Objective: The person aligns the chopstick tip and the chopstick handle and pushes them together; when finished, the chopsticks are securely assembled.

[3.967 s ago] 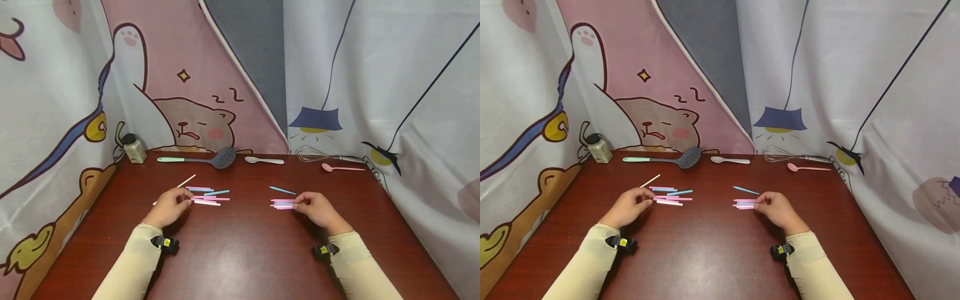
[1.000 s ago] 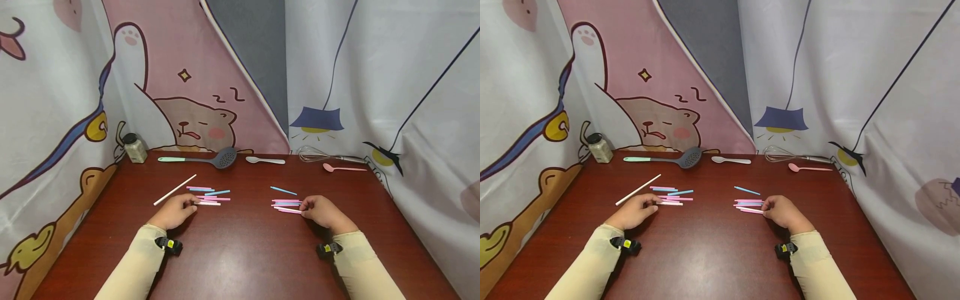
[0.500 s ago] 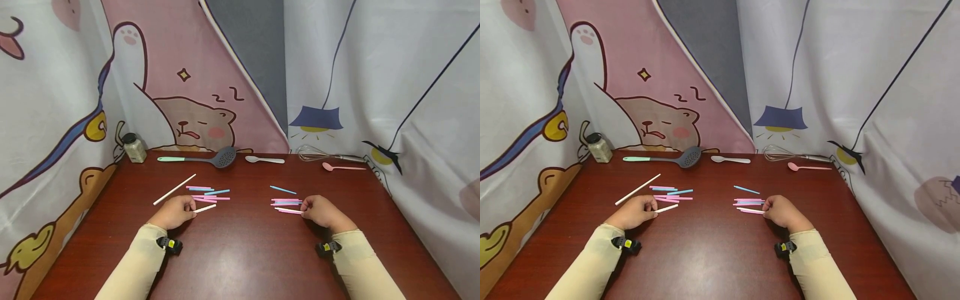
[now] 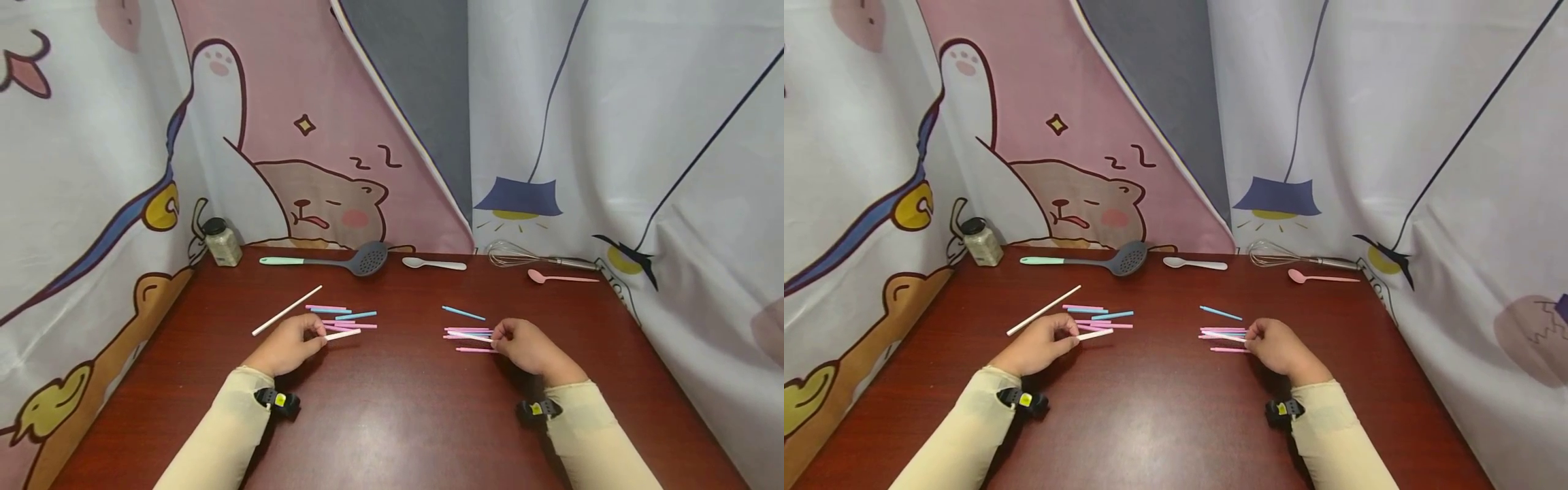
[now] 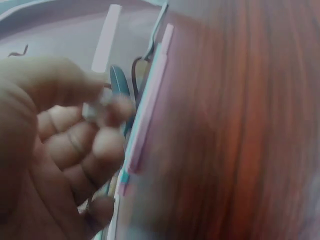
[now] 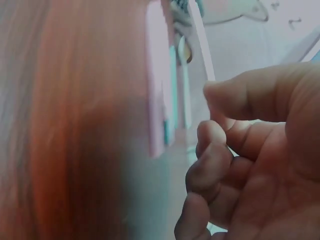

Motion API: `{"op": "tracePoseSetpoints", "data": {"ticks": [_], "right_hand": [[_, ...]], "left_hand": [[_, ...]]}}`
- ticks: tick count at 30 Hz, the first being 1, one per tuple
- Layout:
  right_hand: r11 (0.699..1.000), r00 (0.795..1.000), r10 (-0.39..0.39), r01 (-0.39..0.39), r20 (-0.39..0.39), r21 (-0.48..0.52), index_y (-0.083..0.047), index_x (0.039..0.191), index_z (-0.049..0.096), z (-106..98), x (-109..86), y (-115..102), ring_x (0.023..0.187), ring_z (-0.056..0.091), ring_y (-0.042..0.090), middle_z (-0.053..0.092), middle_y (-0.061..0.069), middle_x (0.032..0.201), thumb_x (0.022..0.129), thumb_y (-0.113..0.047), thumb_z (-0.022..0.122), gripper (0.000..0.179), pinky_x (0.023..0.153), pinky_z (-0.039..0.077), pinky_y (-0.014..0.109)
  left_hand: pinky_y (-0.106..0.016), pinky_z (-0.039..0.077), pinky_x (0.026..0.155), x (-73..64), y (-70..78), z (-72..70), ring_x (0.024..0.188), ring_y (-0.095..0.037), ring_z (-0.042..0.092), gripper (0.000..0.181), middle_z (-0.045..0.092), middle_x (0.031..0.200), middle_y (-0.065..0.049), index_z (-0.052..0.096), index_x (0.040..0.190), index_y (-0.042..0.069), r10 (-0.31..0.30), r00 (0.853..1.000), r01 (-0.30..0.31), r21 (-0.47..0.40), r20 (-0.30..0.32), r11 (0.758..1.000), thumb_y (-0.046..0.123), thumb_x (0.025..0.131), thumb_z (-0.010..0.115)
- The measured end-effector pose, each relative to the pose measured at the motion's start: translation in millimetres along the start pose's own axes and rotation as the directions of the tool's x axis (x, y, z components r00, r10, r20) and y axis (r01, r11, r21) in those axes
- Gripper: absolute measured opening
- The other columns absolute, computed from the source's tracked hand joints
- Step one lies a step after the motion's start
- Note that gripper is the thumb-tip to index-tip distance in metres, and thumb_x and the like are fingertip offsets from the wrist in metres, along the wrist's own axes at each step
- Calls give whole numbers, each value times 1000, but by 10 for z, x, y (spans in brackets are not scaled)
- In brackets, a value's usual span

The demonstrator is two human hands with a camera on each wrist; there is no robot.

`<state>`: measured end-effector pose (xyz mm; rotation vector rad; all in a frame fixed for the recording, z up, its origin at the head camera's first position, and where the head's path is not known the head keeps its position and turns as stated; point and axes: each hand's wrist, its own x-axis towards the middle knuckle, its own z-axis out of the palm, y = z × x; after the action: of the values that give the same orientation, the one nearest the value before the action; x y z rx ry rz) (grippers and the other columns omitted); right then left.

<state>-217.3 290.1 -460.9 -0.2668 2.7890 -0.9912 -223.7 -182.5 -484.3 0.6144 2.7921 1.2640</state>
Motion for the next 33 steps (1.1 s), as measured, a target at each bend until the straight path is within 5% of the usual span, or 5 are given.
{"op": "tracePoseSetpoints", "data": {"ticks": [6,16,27,33], "right_hand": [[993,995,-91,94,-43,66,-9,94,65,-3,-95,-322,70,51,16,55,1,76,97,-5,68,6,60,43,29],[935,963,-235,261,-131,241,-11,91,66,84,-360,-864,68,49,7,58,-2,78,93,2,71,14,59,42,23],[928,948,-271,303,-167,215,-11,92,65,133,-447,-985,70,52,7,59,-4,79,93,2,72,15,60,45,23],[928,941,-284,318,-184,196,-13,91,66,133,-468,-986,69,53,7,59,-5,78,92,3,72,17,60,46,24]], "left_hand": [[-27,48,75,-10,222,74,80,-8,56,15,62,84,7,65,90,15,98,994,-105,-138,-58,985,3,94,74],[-22,46,62,-65,637,259,72,-7,54,10,64,81,-1,67,94,6,170,970,-222,-341,-175,913,-3,94,71],[-20,40,55,-109,781,296,63,-3,47,12,64,77,-5,66,94,3,230,951,-295,-379,-209,877,-8,92,70],[-20,39,54,-124,798,296,62,-3,45,12,63,76,-4,67,94,4,238,947,-305,-370,-214,878,-7,92,70]]}}
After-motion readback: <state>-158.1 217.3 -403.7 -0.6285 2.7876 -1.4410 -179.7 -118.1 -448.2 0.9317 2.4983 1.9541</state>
